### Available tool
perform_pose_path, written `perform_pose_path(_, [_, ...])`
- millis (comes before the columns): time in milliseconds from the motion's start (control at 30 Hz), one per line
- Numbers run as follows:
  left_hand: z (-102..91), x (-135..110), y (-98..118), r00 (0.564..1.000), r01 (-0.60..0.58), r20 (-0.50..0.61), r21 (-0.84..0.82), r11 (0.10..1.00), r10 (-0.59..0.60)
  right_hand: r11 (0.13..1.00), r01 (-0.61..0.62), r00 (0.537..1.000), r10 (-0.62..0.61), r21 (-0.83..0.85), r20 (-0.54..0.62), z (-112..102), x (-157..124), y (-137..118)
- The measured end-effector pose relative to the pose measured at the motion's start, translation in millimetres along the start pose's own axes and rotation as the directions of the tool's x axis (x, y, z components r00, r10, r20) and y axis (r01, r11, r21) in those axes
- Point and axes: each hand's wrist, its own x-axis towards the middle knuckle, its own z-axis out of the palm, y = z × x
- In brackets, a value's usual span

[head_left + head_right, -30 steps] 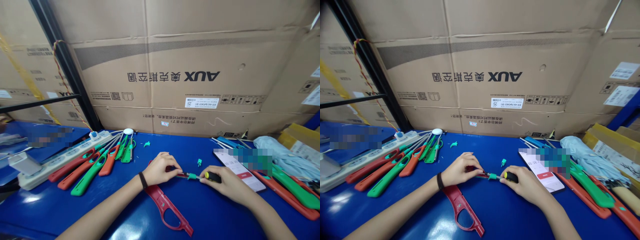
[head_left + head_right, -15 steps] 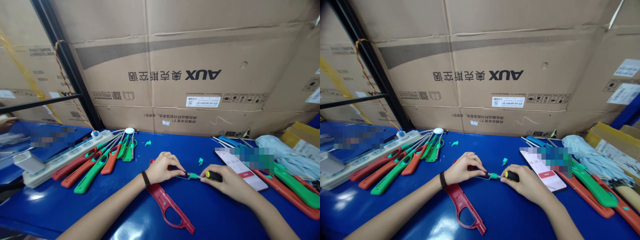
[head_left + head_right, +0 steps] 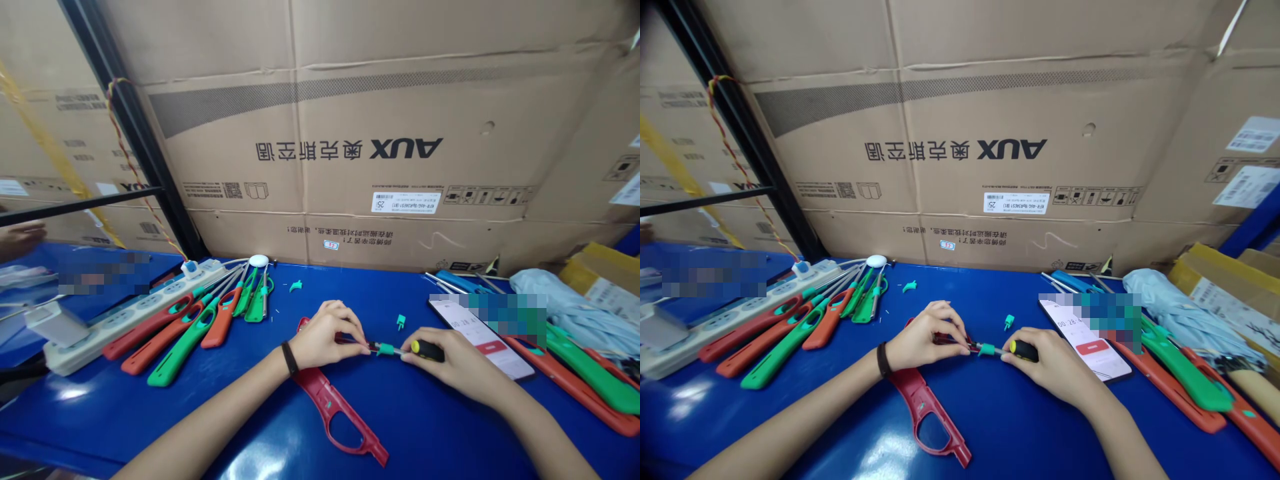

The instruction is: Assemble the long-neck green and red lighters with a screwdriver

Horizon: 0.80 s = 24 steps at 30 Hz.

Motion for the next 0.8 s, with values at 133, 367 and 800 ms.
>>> perform_pose_path(133, [-2.8,0.6,1.3,1.0,0.013,0.002,0.021,1.0,-0.013,1.0,0.005,1.0,-0.005,0.007,-0.002,-0.2,-0.2,0.5])
perform_pose_path(367, [-5.4,0.3,2.9,0.999,-0.032,0.012,0.034,0.999,0.031,1.0,0.008,1.0,-0.008,0.002,-0.004,0.1,0.7,1.7])
perform_pose_path(800, [-2.5,-0.6,-0.2,0.999,0.038,0.014,0.06,0.997,-0.039,1.0,0.013,1.0,-0.013,0.01,-0.001,1.1,1.5,0.6])
